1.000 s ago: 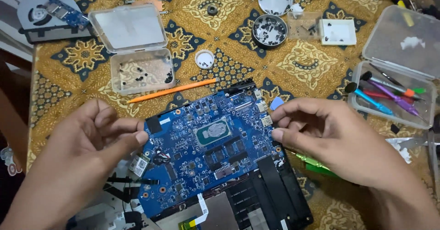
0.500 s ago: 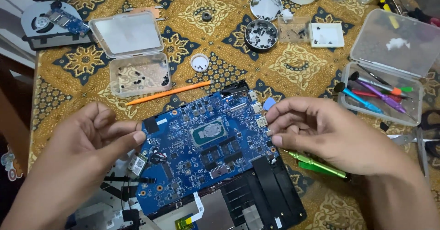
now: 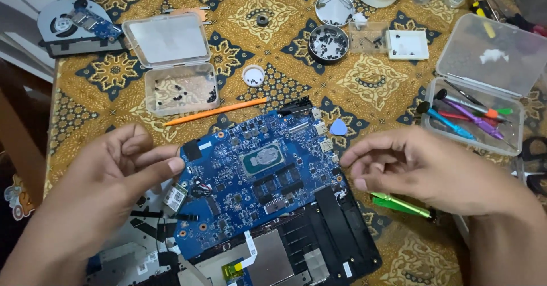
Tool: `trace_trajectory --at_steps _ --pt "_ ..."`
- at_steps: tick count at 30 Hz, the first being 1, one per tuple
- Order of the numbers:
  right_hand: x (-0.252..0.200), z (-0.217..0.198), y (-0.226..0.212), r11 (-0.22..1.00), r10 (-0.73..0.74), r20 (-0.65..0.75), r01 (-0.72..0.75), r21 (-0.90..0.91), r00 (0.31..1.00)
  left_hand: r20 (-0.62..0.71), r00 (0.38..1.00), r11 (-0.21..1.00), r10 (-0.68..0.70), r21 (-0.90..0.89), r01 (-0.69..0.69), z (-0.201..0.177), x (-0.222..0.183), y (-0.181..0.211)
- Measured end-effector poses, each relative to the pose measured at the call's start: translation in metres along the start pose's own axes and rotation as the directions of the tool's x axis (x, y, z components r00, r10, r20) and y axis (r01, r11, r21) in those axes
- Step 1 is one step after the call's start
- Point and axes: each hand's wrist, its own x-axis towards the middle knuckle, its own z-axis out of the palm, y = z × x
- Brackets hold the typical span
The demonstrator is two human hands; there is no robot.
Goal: Disconnecting internal cables and lifting the motherboard out of a laptop chassis during disassembly.
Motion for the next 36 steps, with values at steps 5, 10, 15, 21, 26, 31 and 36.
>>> trace_trajectory --at_steps 5,10,15,21,26,31,36 --pt "0.001 0.002 -0.004 0.996 0.013 -0.011 -0.012 0.090 1.000 -0.023 1.000 0.999 -0.015 0.034 0.016 0.005 -0.006 0.010" --pt "0.001 -0.001 -0.001 0.989 0.008 0.035 -0.013 0.147 0.999 -0.038 0.999 0.997 -0.007 0.070 0.010 0.007 -0.005 0.010" --pt "0.002 0.000 -0.002 0.975 -0.003 0.094 -0.018 0.222 0.996 -0.078 0.997 0.991 0.012 0.132 -0.002 0.008 -0.007 0.012" --pt "0.006 0.002 0.005 0.977 -0.075 0.085 0.056 0.206 0.993 -0.098 0.993 0.992 -0.064 0.100 0.074 0.012 -0.011 0.022" --pt "0.004 0.006 0.003 0.982 -0.036 0.045 0.027 0.187 0.998 -0.083 0.996 0.995 -0.039 0.090 0.046 0.010 -0.008 0.015" --pt "0.005 0.007 0.005 0.979 -0.044 0.024 0.038 0.201 0.999 -0.038 0.997 0.996 0.072 0.057 -0.070 0.006 -0.004 0.006" --pt "-0.002 0.009 -0.008 0.978 0.080 -0.041 -0.071 0.195 0.996 -0.038 0.999 1.000 0.020 0.024 -0.019 0.006 -0.007 0.007"
